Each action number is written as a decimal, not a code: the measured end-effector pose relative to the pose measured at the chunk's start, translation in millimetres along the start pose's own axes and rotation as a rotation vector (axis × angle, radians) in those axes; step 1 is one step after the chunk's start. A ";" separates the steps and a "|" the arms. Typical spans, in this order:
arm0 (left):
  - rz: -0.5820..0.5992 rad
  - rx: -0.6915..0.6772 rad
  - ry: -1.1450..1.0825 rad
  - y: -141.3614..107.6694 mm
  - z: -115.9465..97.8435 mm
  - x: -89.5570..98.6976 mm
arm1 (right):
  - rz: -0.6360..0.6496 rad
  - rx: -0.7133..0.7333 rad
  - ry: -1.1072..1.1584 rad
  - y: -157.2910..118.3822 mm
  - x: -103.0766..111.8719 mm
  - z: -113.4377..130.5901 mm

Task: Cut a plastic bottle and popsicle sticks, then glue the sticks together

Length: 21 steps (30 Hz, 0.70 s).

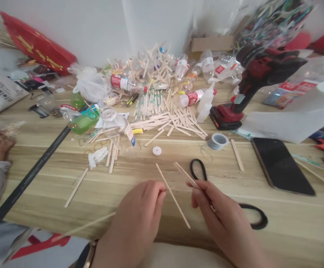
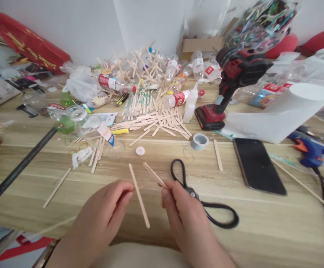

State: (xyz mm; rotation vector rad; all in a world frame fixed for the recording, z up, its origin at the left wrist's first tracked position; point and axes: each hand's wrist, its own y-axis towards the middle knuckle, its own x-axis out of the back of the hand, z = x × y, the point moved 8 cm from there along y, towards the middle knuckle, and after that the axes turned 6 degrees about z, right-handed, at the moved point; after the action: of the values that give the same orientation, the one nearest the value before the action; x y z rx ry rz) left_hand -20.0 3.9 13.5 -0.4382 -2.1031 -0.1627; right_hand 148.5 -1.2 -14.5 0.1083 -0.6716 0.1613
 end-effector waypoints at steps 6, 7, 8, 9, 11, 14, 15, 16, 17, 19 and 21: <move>0.079 0.063 -0.335 -4.1 -7.6 -23.1 | 0.120 0.023 0.212 -3.3 -18.2 6.9; 0.083 0.076 -0.345 -4.3 -6.3 -25.2 | 0.134 0.013 0.216 -3.8 -19.2 5.1; 0.086 0.088 -0.345 -4.7 -4.9 -26.5 | 0.140 0.007 0.206 -3.7 -18.8 3.3; 0.089 0.103 -0.340 -5.4 -3.3 -27.1 | 0.145 0.005 0.180 -3.0 -17.9 1.3; 0.087 0.132 -0.333 -7.8 0.2 -26.3 | 0.167 0.025 0.093 -0.1 -16.7 -1.8; 0.091 0.176 -0.340 -12.6 5.1 -24.6 | 0.152 0.127 -0.129 5.5 -12.8 -3.0; 0.096 0.195 -0.352 -14.0 7.0 -24.4 | 0.107 0.166 -0.217 7.3 -8.6 -2.9; 0.102 0.216 -0.371 -15.2 9.1 -24.5 | 0.046 0.199 -0.298 9.0 -2.8 -2.8; 0.109 0.240 -0.399 -16.0 11.5 -24.8 | -0.010 0.223 -0.360 10.9 3.9 -3.1; 0.120 0.288 -0.483 -17.0 16.6 -25.6 | -0.073 0.254 -0.416 16.9 18.1 -4.8; 0.152 0.337 -0.591 -17.6 21.9 -28.8 | -0.077 0.249 -0.406 27.7 34.9 -9.1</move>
State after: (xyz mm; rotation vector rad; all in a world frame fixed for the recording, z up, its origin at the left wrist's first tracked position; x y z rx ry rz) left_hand -29.8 -13.2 -21.4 -0.4762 -2.5924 0.4577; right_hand 175.8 31.4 1.5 0.4138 -1.0484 0.1498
